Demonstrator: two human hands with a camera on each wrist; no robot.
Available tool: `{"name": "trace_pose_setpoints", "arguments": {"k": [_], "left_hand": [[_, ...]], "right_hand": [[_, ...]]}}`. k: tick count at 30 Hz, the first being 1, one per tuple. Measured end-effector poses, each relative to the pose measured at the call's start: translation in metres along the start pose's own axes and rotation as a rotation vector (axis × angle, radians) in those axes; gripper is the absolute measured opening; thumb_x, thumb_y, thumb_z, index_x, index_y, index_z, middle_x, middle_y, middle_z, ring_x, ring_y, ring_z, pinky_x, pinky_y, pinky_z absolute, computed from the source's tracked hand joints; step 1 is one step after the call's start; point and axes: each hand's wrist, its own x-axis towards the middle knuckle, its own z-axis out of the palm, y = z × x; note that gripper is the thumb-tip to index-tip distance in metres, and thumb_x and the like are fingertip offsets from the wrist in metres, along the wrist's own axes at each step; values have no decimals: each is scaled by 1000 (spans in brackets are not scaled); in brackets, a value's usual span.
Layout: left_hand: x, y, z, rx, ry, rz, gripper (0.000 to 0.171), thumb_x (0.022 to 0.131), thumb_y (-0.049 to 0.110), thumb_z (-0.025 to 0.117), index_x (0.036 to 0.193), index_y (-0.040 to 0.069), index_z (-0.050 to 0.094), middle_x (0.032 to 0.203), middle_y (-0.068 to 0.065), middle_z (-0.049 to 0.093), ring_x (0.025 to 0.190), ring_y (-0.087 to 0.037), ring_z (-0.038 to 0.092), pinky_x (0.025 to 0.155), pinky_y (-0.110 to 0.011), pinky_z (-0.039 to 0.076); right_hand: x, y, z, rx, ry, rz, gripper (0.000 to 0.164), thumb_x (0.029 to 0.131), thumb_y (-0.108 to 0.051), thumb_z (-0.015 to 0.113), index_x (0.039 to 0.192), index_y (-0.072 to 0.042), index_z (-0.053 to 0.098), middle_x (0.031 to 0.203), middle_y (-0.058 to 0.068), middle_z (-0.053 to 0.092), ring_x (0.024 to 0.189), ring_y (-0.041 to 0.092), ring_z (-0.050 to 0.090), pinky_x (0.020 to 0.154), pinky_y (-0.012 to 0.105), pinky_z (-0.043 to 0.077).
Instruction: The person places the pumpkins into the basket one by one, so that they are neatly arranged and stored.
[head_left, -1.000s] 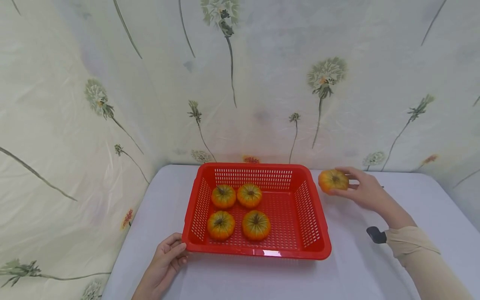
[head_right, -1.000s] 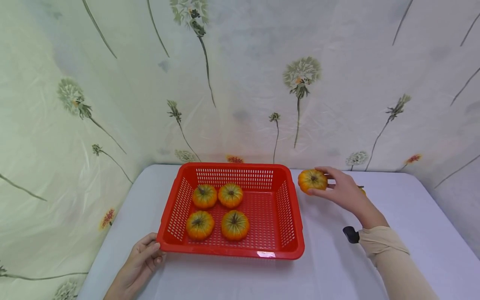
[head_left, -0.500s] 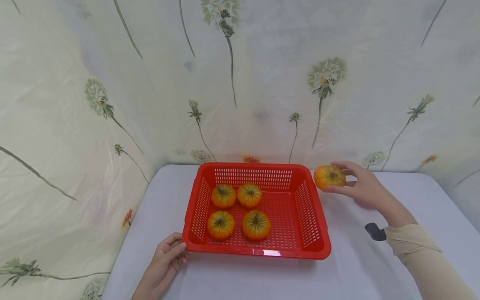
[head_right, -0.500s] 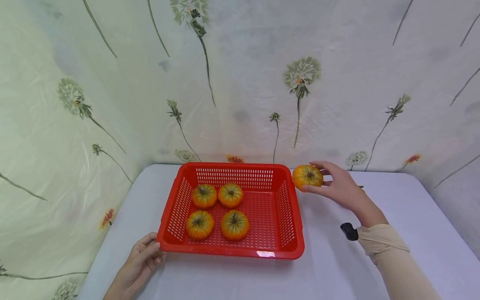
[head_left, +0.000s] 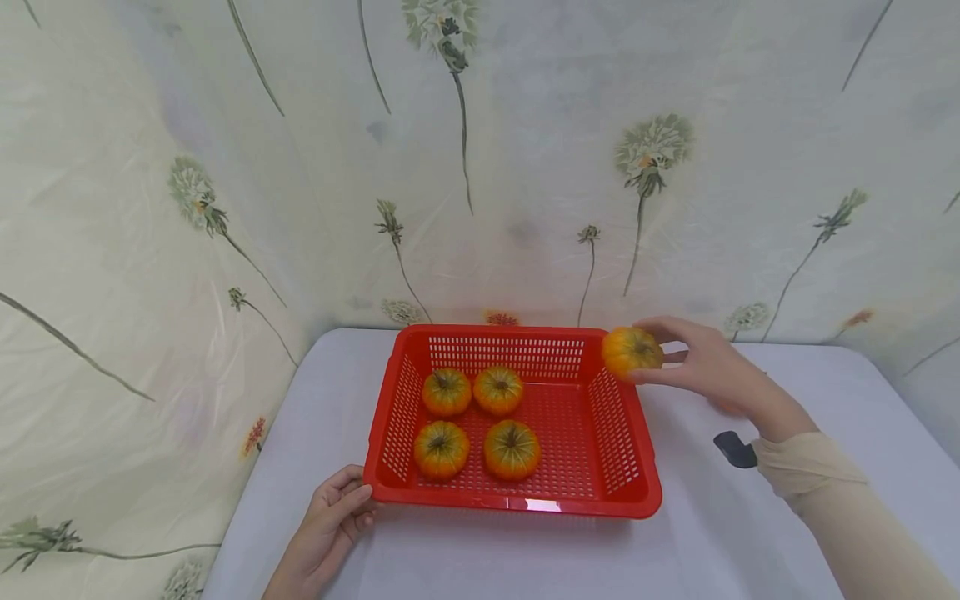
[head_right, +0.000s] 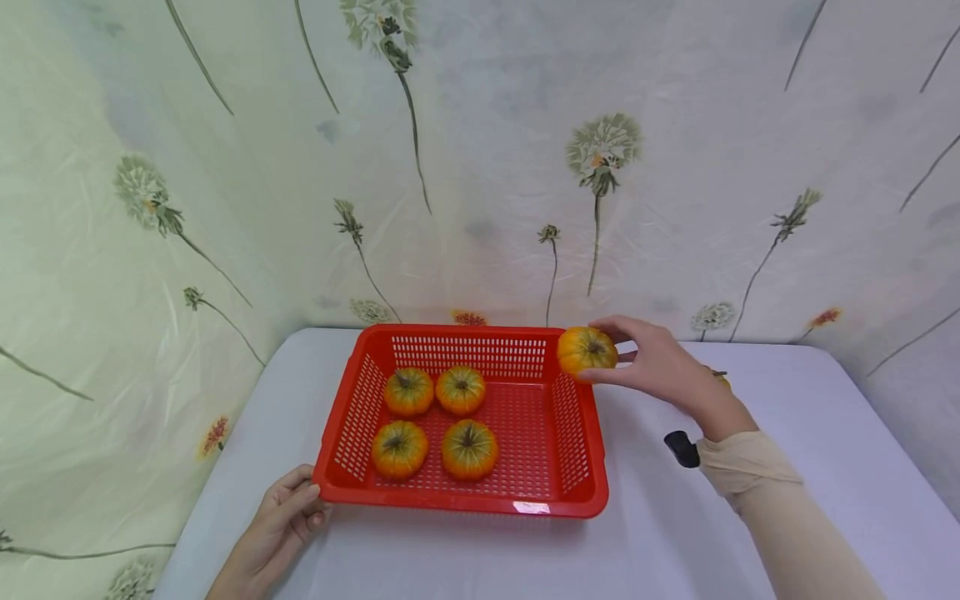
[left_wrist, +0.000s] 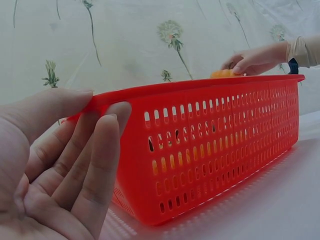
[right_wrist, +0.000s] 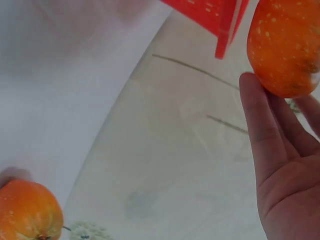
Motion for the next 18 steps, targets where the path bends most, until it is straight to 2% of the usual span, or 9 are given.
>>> {"name": "trace_pose_setpoints", "arguments": {"k": [4,10,14,18], "left_hand": [[0,0,0,2,8,-2,22,106,6,51,109,20,68,101,8,73,81,-2,66,72,-14,55],[0,0,-2,6,30,-18,20,106,7,52,109,20,68,102,8,72,82,-3,66,72,-15,56],[1,-1,-2,11,34,-18,20,107,8,52,109,20,67,102,8,72,82,-3,66,72,-15,55],[1,-1,-2,16,61,-30,19,106,9,53,109,20,67,101,8,73,80,-3,66,72,-15,56]], "right_hand": [[4,-10,2,4,-39,-7,80,81,-56,83,145,-20,51,139,8,59,125,32,55,89,44,60],[14,-25,7,-48,-84,-19,80,78,-59,84,142,-25,53,137,5,61,125,29,57,87,42,62],[23,-33,12,-102,-118,-66,78,77,-56,87,141,-24,55,135,5,62,122,28,60,84,39,63],[32,-40,18,-143,-142,-137,76,77,-48,89,139,-18,58,130,5,67,118,26,61,82,35,63]]}}
